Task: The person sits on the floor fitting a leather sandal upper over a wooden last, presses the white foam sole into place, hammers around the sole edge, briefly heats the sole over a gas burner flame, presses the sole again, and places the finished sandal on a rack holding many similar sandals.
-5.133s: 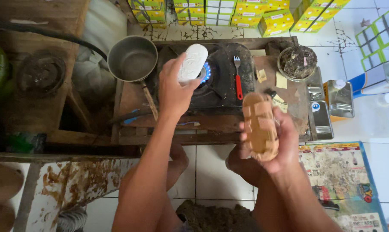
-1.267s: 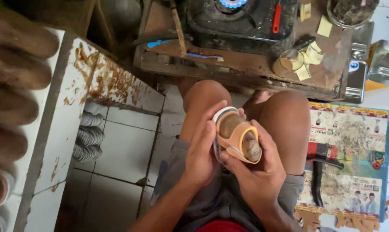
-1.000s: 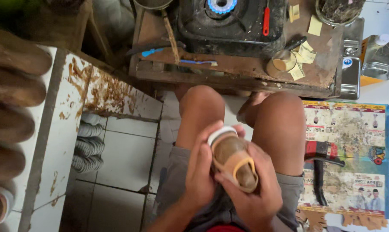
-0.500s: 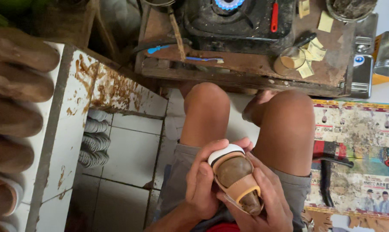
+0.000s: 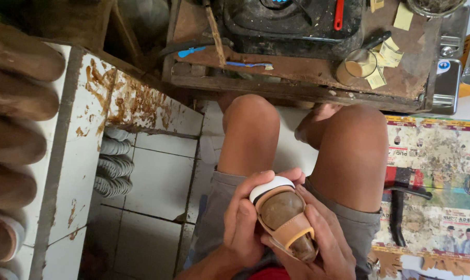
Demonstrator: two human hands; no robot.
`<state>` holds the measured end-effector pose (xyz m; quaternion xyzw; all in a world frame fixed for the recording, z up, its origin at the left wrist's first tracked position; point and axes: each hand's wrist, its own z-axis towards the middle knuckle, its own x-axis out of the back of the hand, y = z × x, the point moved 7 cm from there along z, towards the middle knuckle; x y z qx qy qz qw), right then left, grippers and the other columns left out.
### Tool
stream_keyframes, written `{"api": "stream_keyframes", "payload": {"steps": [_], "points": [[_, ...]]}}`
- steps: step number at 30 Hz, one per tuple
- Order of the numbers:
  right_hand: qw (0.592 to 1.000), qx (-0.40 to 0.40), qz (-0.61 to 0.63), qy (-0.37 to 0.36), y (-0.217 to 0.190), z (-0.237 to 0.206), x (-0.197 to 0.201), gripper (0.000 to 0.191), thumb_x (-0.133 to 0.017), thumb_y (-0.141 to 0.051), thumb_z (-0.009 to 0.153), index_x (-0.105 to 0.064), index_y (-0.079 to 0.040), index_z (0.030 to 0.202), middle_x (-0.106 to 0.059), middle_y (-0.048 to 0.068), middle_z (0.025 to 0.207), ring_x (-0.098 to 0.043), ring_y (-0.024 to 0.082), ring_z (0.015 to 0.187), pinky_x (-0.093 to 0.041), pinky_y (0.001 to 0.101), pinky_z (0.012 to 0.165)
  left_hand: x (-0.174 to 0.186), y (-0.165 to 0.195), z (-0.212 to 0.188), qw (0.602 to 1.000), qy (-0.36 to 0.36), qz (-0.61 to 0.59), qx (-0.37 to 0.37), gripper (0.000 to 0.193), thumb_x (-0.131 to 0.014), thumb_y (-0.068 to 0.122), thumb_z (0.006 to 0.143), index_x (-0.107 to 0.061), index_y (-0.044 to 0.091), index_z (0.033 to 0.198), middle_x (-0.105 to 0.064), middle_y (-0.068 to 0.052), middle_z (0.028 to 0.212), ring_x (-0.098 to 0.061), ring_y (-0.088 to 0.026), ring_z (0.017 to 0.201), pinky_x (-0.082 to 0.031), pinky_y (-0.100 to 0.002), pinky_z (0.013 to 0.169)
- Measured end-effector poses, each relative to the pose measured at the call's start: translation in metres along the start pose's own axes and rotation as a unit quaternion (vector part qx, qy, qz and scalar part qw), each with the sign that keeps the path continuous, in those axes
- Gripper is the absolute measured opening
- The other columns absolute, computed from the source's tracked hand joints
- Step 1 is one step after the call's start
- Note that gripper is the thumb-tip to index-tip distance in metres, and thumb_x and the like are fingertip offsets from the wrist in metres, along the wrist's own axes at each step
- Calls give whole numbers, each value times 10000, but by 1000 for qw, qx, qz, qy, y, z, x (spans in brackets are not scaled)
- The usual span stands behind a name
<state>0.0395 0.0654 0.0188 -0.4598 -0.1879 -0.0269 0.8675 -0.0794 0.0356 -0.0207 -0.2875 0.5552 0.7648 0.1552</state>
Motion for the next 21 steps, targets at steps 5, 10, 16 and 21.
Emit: {"api": "stream_keyframes", "payload": {"steps": [5,10,16,21], "points": [[1000,-12,4,0,1,-3,-2,821,-937,-179,689,-482,-18,1353,-644,304,1257,-687,423,1205,-608,473,997,2,-2,-2,1000,13,-15,9,490,-282,399,1208,-361,79,1570,-481,-326,1570,-525,-385,1423,-410,-509,1228],[1000,-17,2,-22,3,-6,-3,843,-945,-197,699,-461,-38,1370,-635,293,1280,-677,413,1224,-603,470,1007,3,1,-3,1000,13,-10,4,495,-292,411,1208,-368,79,1566,-483,-332,1570,-523,-390,1410,-411,-515,1228],[999,-21,19,-24,0,-6,-3,824,-930,-190,721,-460,-51,1383,-635,287,1291,-677,409,1240,-603,473,1025,3,4,-3,1000,9,3,-1,492,-290,410,1214,-378,77,1565,-494,-335,1562,-544,-392,1395,-422,-514,1225],[999,-32,14,-34,0,-4,-4,810,-918,-188,728,-460,-33,1378,-634,304,1291,-674,424,1243,-600,483,1026,3,4,-3,1000,7,-4,5,491,-277,393,1214,-372,57,1560,-490,-344,1555,-541,-379,1390,-423,-500,1219]]}}
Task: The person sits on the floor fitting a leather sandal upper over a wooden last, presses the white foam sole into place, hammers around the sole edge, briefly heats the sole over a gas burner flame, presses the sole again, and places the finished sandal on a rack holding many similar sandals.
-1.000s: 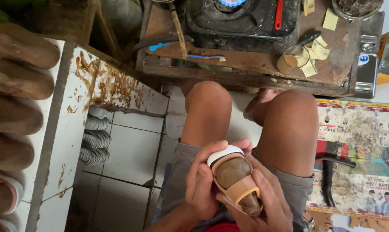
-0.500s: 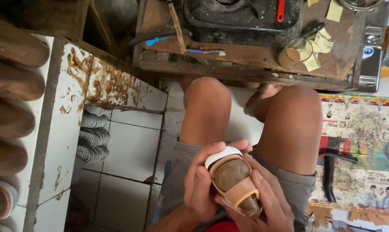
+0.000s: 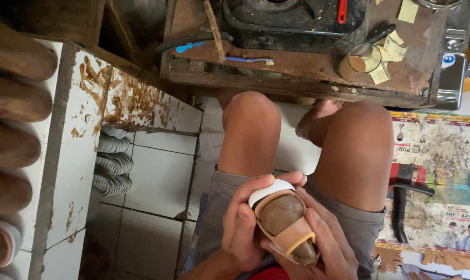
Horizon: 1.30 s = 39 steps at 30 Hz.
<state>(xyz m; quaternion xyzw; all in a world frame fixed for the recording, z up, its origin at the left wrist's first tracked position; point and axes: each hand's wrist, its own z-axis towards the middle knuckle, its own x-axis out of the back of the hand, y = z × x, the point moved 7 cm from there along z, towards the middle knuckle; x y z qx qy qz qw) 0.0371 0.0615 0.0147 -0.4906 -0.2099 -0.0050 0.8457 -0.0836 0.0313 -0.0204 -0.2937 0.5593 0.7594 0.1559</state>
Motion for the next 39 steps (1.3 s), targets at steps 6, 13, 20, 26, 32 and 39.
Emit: {"api": "stream_keyframes", "payload": {"steps": [6,13,20,26,32,39], "points": [[1000,16,-6,14,4,-3,1,842,-928,-199,710,-443,-20,1375,-639,307,1264,-689,412,1207,-611,465,999,2,1,1,1000,-10,5,11,487,-273,385,1217,-382,50,1554,-502,-352,1542,-570,-352,1355,-460,-450,1179],[1000,9,16,-5,11,-7,3,935,-930,-163,708,-380,-20,1451,-622,319,1298,-677,426,1227,-589,484,1027,1,4,0,999,-24,12,26,473,-295,384,1215,-387,71,1557,-490,-339,1557,-574,-325,1344,-480,-431,1156],[975,-188,-11,-114,25,-4,3,913,-939,-107,598,-518,6,1400,-703,199,1276,-695,276,1194,-536,406,1016,1,6,-2,999,-20,33,25,461,-293,360,1233,-385,61,1572,-511,-292,1508,-550,-313,1398,-439,-432,1227],[957,-236,88,-142,35,-9,3,868,-916,-103,663,-513,18,1423,-699,139,1294,-678,205,1217,-533,360,1031,5,15,-3,993,-28,115,0,443,-319,317,1241,-398,46,1582,-544,-281,1505,-603,-298,1321,-492,-413,1184],[952,-228,51,-197,51,-18,8,910,-948,-126,605,-521,26,1394,-701,149,1261,-695,219,1159,-545,363,978,-2,32,2,974,-74,213,1,397,-338,132,1216,-369,-2,1588,-511,-286,1549,-614,-340,1382,-486,-400,1212],[982,-2,31,-185,29,10,33,926,-946,-208,688,-431,-27,1435,-637,209,1346,-680,314,1225,-564,420,1001,2,44,12,947,-88,304,53,424,-443,130,1136,-408,-61,1514,-569,-236,1432,-596,-321,1332,-474,-434,1167]]}}
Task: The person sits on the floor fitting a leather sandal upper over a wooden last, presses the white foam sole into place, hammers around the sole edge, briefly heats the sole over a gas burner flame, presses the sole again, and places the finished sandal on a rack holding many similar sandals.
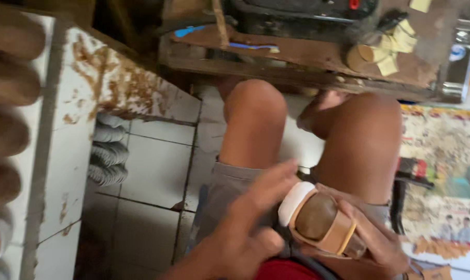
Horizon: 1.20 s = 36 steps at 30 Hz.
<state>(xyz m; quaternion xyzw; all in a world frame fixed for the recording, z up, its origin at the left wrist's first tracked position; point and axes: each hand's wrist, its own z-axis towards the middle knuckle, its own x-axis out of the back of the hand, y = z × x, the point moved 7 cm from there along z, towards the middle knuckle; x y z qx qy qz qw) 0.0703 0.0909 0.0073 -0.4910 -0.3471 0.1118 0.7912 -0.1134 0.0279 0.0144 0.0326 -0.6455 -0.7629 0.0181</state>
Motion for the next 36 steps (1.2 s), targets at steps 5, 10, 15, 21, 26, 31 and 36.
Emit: {"api": "stream_keyframes", "payload": {"steps": [5,10,15,21,26,31,36], "points": [[959,214,-28,-186,-26,10,38,509,-685,-239,887,-501,-88,1336,-599,284,1326,-619,439,1284,-509,605,1042,-32,-54,-11,878,-118,-249,391,602,-466,346,1108,-538,12,1604,-629,-180,1103,-631,-233,994,-556,-364,856],[863,386,-220,-243,-41,-15,49,370,-588,-276,1037,-554,-141,1380,-586,193,1375,-601,360,1250,-427,543,1088,-52,-31,-14,830,-202,-418,309,766,-704,39,962,-374,-30,1650,-591,-117,1386,-580,-163,1281,-507,-307,1101],[995,38,24,-85,11,-23,89,557,-742,-255,913,-562,-113,1421,-521,149,1458,-513,304,1379,-407,475,1178,-62,-45,-20,800,-161,-473,332,830,-723,-86,868,-384,-59,1625,-585,-149,1458,-563,-204,1331,-513,-374,1096],[891,-251,377,24,78,-101,75,650,-888,-111,784,-601,-51,1364,-566,174,1349,-575,310,1245,-489,419,1027,-94,-59,-39,763,-171,-555,284,863,-749,1,893,-287,34,1621,-525,-102,1498,-504,-197,1383,-435,-374,1154],[877,-321,347,-83,64,-111,18,459,-844,46,798,-662,3,1217,-554,156,1265,-560,273,1238,-451,381,1044,-99,-83,-66,871,-81,-392,285,623,-387,351,1111,-366,-33,1602,-494,-119,1564,-464,-186,1430,-323,-315,1214],[867,-384,317,-28,56,-95,-3,521,-772,117,749,-646,31,1247,-564,131,1259,-597,243,1213,-492,374,1002,-95,-97,-78,893,-15,-342,291,593,-288,357,1139,-404,-45,1560,-532,-123,1505,-500,-157,1380,-368,-301,1176],[873,-408,267,29,60,-98,-6,637,-780,130,707,-548,-17,1281,-586,84,1243,-577,199,1257,-494,352,1022,-94,-113,-85,883,75,-347,306,499,-420,293,1134,-570,-71,1441,-677,-79,1257,-609,-117,1134,-497,-282,1000]]}}
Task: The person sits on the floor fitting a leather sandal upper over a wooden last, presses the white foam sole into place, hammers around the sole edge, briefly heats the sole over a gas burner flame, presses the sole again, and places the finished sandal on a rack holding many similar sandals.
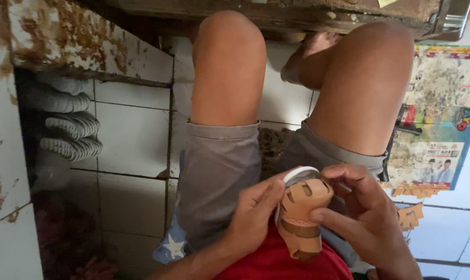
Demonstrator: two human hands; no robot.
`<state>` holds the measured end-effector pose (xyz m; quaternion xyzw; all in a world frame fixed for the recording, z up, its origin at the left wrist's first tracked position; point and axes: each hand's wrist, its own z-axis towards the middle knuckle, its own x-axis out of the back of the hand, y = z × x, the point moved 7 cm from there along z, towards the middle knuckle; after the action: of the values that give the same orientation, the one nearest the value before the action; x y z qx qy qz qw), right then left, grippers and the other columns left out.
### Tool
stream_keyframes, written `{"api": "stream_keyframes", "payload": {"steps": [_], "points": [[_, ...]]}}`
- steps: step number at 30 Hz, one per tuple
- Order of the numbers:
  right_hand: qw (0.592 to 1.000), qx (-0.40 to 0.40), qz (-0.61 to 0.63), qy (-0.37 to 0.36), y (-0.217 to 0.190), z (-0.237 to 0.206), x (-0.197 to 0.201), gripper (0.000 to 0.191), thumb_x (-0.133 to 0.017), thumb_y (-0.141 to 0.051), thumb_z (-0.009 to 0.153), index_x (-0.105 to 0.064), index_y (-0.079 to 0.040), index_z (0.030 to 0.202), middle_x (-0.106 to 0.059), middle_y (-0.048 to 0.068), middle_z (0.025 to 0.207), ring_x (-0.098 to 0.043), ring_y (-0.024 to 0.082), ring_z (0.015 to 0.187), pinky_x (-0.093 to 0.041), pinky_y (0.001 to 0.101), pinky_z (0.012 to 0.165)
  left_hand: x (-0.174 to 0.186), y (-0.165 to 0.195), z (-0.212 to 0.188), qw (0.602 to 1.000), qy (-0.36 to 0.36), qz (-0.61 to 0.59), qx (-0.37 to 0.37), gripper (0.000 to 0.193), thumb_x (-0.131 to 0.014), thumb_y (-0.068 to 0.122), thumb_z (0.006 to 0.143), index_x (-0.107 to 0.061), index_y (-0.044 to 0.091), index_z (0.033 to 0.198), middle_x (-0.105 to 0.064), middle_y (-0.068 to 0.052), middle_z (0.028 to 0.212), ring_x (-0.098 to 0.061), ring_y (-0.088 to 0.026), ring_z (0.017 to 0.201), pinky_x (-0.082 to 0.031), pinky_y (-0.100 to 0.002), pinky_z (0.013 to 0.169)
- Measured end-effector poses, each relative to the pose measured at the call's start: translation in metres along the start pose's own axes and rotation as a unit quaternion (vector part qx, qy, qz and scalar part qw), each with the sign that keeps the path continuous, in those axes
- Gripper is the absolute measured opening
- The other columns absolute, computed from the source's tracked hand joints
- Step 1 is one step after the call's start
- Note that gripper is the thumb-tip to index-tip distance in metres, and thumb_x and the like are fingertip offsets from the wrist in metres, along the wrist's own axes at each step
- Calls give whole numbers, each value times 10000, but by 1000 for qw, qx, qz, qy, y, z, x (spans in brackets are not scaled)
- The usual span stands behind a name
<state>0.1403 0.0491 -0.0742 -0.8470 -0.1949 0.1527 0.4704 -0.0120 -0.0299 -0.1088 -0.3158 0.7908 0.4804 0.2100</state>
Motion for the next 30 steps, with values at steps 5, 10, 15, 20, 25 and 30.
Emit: {"api": "stream_keyframes", "payload": {"steps": [5,10,15,20,25,30], "points": [[998,-5,-48,43,2,-4,1,601,-804,121,691,-558,-15,1223,-587,85,1203,-606,182,1205,-498,346,1018,14,-9,-2,998,43,36,7,441,-475,263,1114,-660,-68,1338,-735,-41,1118,-636,-79,1002,-538,-251,874],[993,63,-94,24,-14,-5,-6,527,-809,60,744,-572,5,1211,-561,83,1226,-612,171,1165,-532,360,1034,21,-20,-6,996,56,25,59,464,-471,273,1141,-694,-39,1403,-665,-36,974,-513,-91,803,-420,-239,689],[994,21,-100,34,-11,-5,-8,522,-803,47,744,-574,14,1212,-581,88,1193,-639,177,1154,-543,363,1011,20,-14,-3,998,46,41,10,446,-461,278,1121,-668,-57,1328,-722,-29,1094,-620,-73,970,-529,-246,843],[990,30,-130,47,-14,-5,-10,519,-796,35,749,-576,17,1219,-584,84,1233,-638,181,1168,-554,362,1027,17,-8,-4,999,29,36,-12,451,-445,286,1125,-646,-51,1346,-723,-37,1151,-636,-83,1046,-530,-256,916],[981,33,-182,52,-15,-5,-10,559,-822,2,707,-584,-4,1213,-574,89,1268,-626,181,1193,-551,356,1012,14,-3,-5,997,39,71,-7,465,-436,294,1125,-650,-61,1334,-727,-51,1152,-641,-92,1047,-531,-258,922],[983,55,-170,40,-14,-9,-9,579,-848,-47,722,-577,-21,1233,-553,111,1284,-619,188,1204,-534,325,997,13,-4,-7,995,53,79,-1,468,-432,291,1112,-652,-51,1343,-737,-56,1125,-641,-98,1007,-533,-262,884]]}}
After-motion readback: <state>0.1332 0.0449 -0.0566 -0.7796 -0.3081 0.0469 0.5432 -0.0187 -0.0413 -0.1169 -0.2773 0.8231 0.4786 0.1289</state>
